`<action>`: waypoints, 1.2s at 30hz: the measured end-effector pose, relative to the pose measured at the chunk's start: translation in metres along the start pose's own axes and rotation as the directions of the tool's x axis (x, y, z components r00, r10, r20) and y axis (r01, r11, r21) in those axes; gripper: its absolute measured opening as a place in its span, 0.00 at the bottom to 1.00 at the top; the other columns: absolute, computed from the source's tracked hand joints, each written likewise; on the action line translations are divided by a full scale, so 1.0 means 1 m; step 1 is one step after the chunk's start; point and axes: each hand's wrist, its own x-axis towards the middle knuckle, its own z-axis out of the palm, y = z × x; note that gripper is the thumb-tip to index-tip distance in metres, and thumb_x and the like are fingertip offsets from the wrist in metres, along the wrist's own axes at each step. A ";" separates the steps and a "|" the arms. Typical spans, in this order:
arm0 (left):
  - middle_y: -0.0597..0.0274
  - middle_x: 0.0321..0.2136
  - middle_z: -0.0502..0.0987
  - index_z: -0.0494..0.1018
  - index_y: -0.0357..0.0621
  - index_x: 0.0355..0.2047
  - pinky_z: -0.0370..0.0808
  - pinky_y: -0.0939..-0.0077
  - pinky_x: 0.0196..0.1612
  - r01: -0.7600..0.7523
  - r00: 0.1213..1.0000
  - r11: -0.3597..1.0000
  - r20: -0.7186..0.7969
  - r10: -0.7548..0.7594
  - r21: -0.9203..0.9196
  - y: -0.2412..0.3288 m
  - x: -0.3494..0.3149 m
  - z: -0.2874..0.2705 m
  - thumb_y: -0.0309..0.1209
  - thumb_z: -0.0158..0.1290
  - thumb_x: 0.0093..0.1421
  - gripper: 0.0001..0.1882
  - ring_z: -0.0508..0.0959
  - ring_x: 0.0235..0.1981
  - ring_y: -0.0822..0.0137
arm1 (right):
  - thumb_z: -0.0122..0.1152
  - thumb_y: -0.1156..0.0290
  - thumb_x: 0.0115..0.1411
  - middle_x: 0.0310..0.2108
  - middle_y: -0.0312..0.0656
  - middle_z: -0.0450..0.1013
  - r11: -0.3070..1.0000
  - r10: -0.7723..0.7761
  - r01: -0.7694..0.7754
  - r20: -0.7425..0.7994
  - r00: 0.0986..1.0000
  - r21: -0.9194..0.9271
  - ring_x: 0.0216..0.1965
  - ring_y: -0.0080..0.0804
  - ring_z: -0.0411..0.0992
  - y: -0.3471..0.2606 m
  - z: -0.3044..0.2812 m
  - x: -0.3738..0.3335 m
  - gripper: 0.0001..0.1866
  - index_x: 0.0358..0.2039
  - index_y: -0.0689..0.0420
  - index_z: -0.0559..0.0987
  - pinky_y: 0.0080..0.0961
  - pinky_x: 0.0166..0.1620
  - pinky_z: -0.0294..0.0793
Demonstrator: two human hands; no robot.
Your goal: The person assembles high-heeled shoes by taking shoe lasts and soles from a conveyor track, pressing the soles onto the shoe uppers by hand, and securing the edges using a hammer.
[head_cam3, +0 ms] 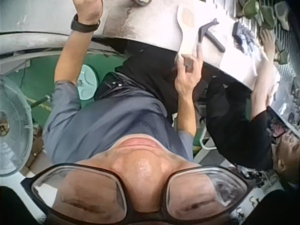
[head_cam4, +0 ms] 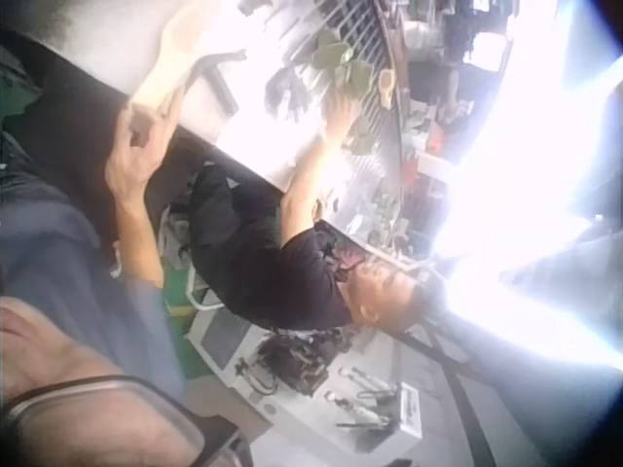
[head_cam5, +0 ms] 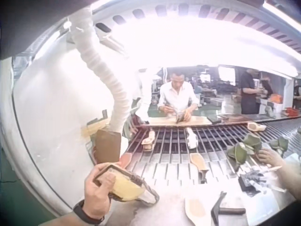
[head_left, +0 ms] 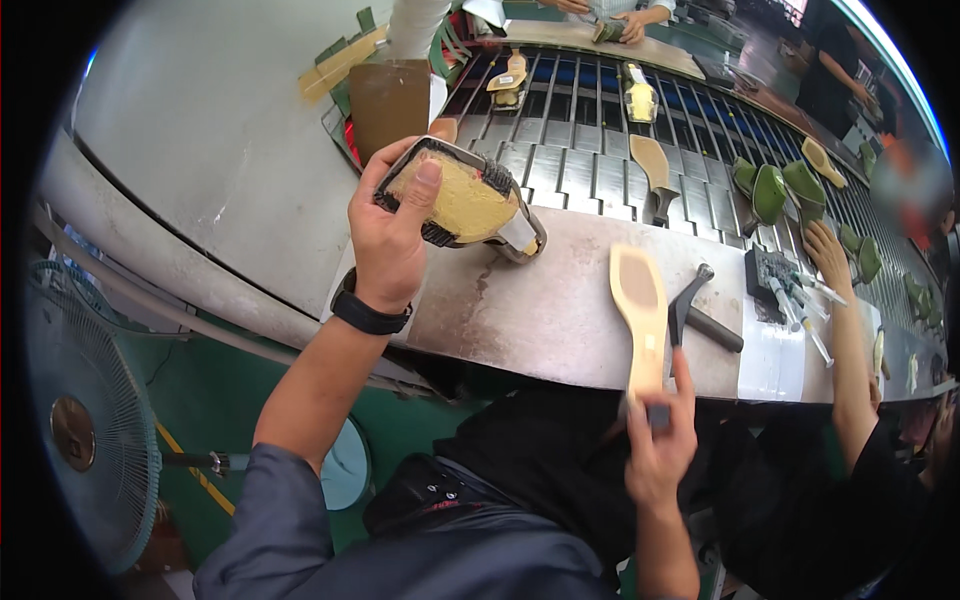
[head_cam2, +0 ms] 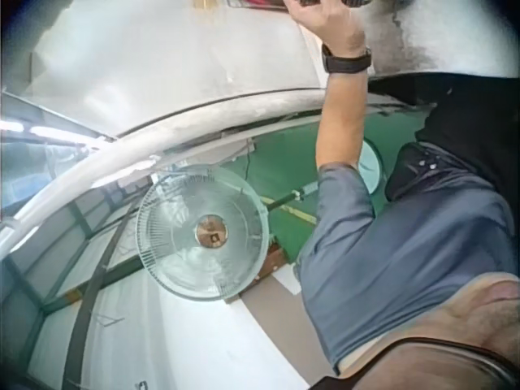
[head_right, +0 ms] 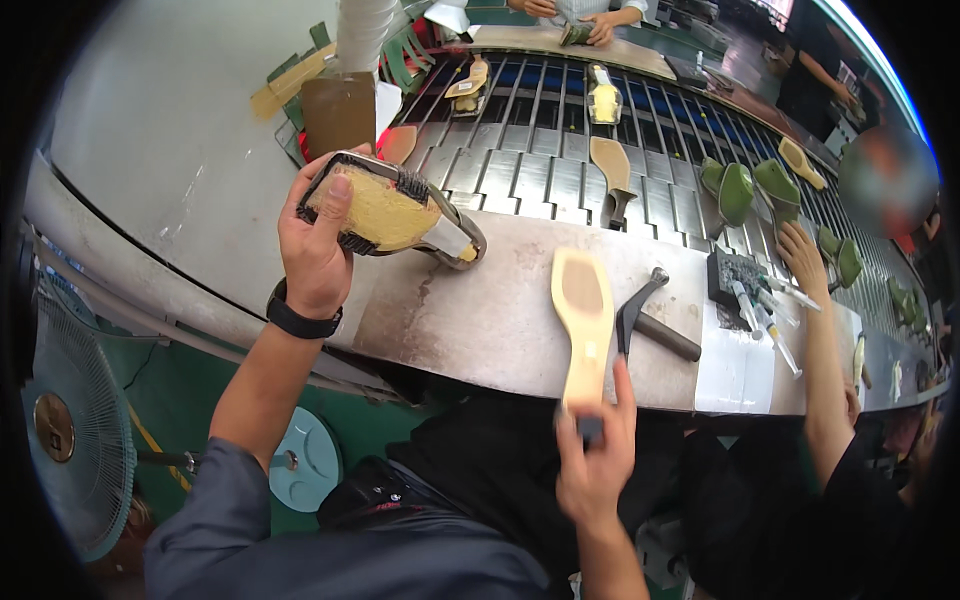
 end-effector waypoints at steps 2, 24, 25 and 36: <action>0.49 0.51 0.83 0.74 0.34 0.54 0.80 0.71 0.55 -0.036 0.999 0.983 0.015 0.040 -0.177 0.001 0.000 0.009 0.33 0.58 0.71 0.17 0.83 0.48 0.67 | 0.70 0.71 0.60 0.74 0.63 0.54 0.953 0.069 -0.070 0.013 0.998 0.296 0.70 0.55 0.65 0.001 -0.021 -0.051 0.18 0.48 0.65 0.77 0.45 0.65 0.71; 0.39 0.51 0.81 0.72 0.34 0.58 0.81 0.55 0.58 0.389 0.709 0.874 0.701 -0.080 -0.293 0.041 -0.020 0.073 0.34 0.60 0.69 0.22 0.83 0.55 0.52 | 0.60 0.72 0.71 0.40 0.55 0.83 0.778 0.018 -0.221 0.330 0.944 0.588 0.38 0.37 0.84 -0.114 0.035 0.024 0.15 0.48 0.74 0.80 0.31 0.42 0.86; 0.39 0.51 0.81 0.71 0.34 0.58 0.81 0.55 0.58 0.399 0.704 0.869 0.705 -0.085 -0.293 0.042 -0.021 0.072 0.35 0.61 0.69 0.23 0.83 0.54 0.52 | 0.60 0.72 0.71 0.40 0.55 0.83 0.778 0.019 -0.222 0.332 0.943 0.587 0.38 0.37 0.84 -0.114 0.037 0.029 0.15 0.48 0.74 0.80 0.31 0.42 0.86; 0.36 0.54 0.79 0.71 0.33 0.57 0.78 0.51 0.61 0.407 0.711 0.839 0.702 -0.041 -0.362 0.041 -0.029 0.054 0.56 0.68 0.55 0.42 0.81 0.57 0.50 | 0.60 0.68 0.73 0.40 0.49 0.84 0.851 0.002 -0.182 0.344 0.939 0.492 0.40 0.29 0.82 -0.105 0.050 0.035 0.16 0.47 0.72 0.83 0.26 0.44 0.82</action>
